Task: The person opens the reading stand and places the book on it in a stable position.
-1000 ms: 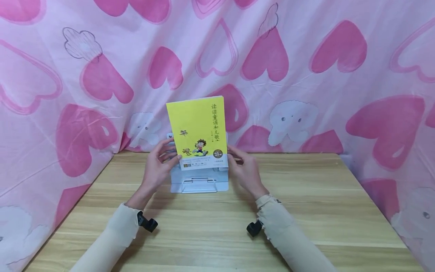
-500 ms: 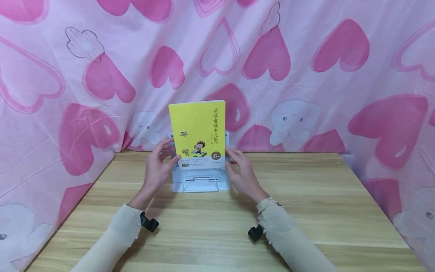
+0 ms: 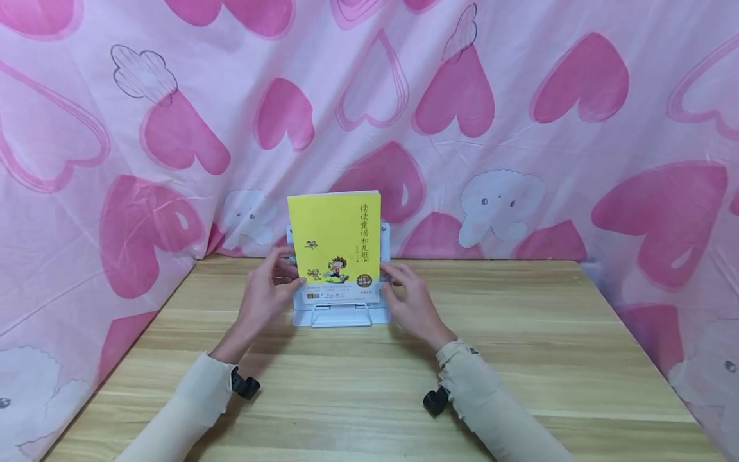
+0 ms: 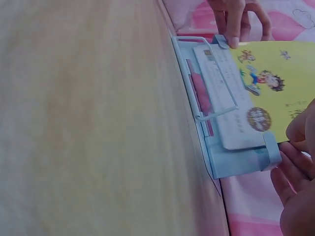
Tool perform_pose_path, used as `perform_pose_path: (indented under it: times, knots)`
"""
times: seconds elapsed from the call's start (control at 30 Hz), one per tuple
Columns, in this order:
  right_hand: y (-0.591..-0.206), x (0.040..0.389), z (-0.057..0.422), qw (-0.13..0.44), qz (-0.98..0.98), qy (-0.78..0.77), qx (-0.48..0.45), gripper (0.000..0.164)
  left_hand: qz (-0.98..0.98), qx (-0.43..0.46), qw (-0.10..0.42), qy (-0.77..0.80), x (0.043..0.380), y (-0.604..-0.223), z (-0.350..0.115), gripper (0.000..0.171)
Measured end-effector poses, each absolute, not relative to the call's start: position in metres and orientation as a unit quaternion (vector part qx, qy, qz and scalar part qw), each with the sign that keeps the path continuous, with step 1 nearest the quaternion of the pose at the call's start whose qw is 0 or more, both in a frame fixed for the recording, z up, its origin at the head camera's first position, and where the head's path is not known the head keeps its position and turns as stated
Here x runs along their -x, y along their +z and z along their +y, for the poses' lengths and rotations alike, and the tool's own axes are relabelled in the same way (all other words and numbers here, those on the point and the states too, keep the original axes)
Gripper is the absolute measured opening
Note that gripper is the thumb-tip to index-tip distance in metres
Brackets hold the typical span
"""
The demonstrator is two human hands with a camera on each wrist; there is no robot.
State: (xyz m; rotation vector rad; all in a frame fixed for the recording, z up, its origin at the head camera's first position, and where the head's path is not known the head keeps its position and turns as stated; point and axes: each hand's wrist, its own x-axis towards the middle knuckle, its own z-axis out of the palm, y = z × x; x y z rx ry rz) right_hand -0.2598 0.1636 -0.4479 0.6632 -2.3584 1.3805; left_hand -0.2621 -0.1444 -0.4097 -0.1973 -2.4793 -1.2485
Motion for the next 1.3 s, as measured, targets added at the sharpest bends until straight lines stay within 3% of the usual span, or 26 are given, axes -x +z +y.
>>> perform_pose_path:
  times: [0.23,0.47,0.73,0.9,1.17,1.3]
  knots:
    - [-0.445,0.259,0.168,0.122,-0.835,0.491,-0.217,0.053,-0.902,0.075,0.164,-0.392,0.262,-0.411,-0.149,0.046]
    - [-0.442,0.259,0.169,0.117,-0.830,0.491,-0.238,0.057,-0.897,0.090,0.161,-0.403,0.263,-0.412,-0.150,0.034]
    - [-0.441,0.257,0.167,0.097,-0.833,0.480,-0.258,0.065,-0.892,0.089,0.156,-0.414,0.262,-0.413,-0.153,0.030]
    - [-0.442,0.257,0.167,0.092,-0.837,0.478,-0.250,0.066,-0.891,0.085,0.140,-0.423,0.262,-0.411,-0.157,0.033]
    - [-0.444,0.258,0.167,0.097,-0.834,0.485,-0.244,0.066,-0.877,0.063,0.126,-0.458,0.263,-0.408,-0.162,0.057]
    - [-0.444,0.260,0.168,0.107,-0.829,0.494,-0.242,0.068,-0.875,0.064,0.122,-0.464,0.264,-0.408,-0.161,0.059]
